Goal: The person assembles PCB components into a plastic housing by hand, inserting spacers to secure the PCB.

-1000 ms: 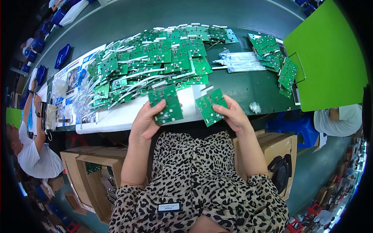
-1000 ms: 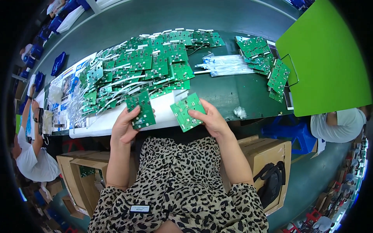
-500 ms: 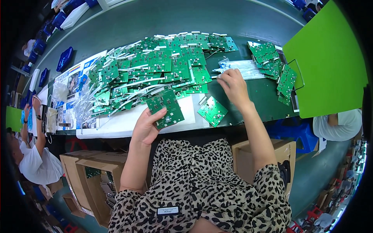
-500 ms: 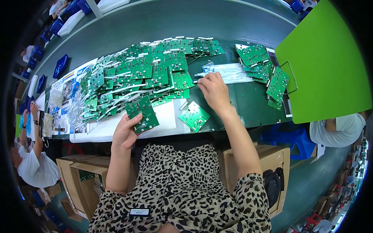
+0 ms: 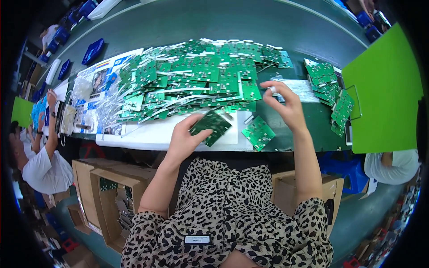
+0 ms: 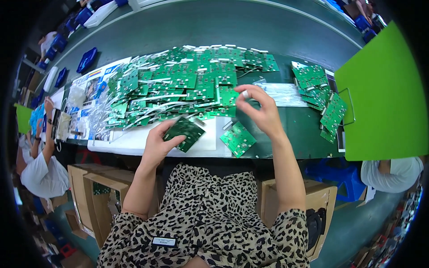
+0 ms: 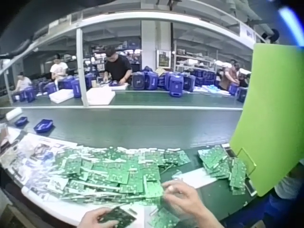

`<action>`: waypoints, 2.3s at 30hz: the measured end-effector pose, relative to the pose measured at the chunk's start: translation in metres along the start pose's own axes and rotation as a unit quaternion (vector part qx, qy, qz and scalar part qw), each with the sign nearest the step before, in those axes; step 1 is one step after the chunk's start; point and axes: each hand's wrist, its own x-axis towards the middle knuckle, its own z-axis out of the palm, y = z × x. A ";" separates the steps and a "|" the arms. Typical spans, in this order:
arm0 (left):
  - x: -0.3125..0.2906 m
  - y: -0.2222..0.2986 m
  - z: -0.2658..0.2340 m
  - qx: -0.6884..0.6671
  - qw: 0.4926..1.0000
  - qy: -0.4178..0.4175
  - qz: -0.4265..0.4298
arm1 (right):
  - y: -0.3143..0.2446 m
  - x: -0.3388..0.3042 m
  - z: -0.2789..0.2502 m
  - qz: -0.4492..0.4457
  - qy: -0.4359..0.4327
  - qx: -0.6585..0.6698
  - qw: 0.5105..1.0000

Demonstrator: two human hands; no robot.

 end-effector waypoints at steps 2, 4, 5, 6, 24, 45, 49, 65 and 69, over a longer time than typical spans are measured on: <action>0.000 0.011 0.007 0.056 0.998 -0.003 0.032 | -0.039 -0.006 0.010 -0.103 -0.097 0.051 0.989; 0.004 0.019 0.011 0.102 0.993 -0.047 0.032 | -0.053 -0.011 0.024 -0.086 -0.189 0.058 0.977; 0.002 0.026 0.012 0.126 0.990 -0.063 0.015 | -0.057 -0.013 0.030 -0.063 -0.225 0.046 0.971; 0.001 0.028 0.012 0.128 0.990 -0.060 0.016 | -0.050 -0.013 0.034 -0.053 -0.241 0.015 0.969; -0.018 0.013 0.022 -0.140 0.989 -0.026 -0.027 | -0.070 -0.033 0.081 -0.163 -0.001 -0.084 0.983; -0.026 0.032 0.011 -0.089 0.991 -0.084 -0.045 | -0.077 -0.030 0.051 0.018 -0.099 0.012 0.995; -0.026 0.032 0.008 -0.094 0.986 -0.125 -0.063 | -0.073 -0.028 0.051 -0.004 -0.127 -0.009 0.992; -0.028 0.033 0.009 -0.038 0.984 -0.158 -0.072 | -0.063 -0.028 0.054 -0.029 -0.189 -0.021 0.981; -0.023 0.032 0.009 -0.065 0.982 -0.158 -0.079 | -0.057 -0.024 0.054 -0.027 -0.198 -0.013 0.980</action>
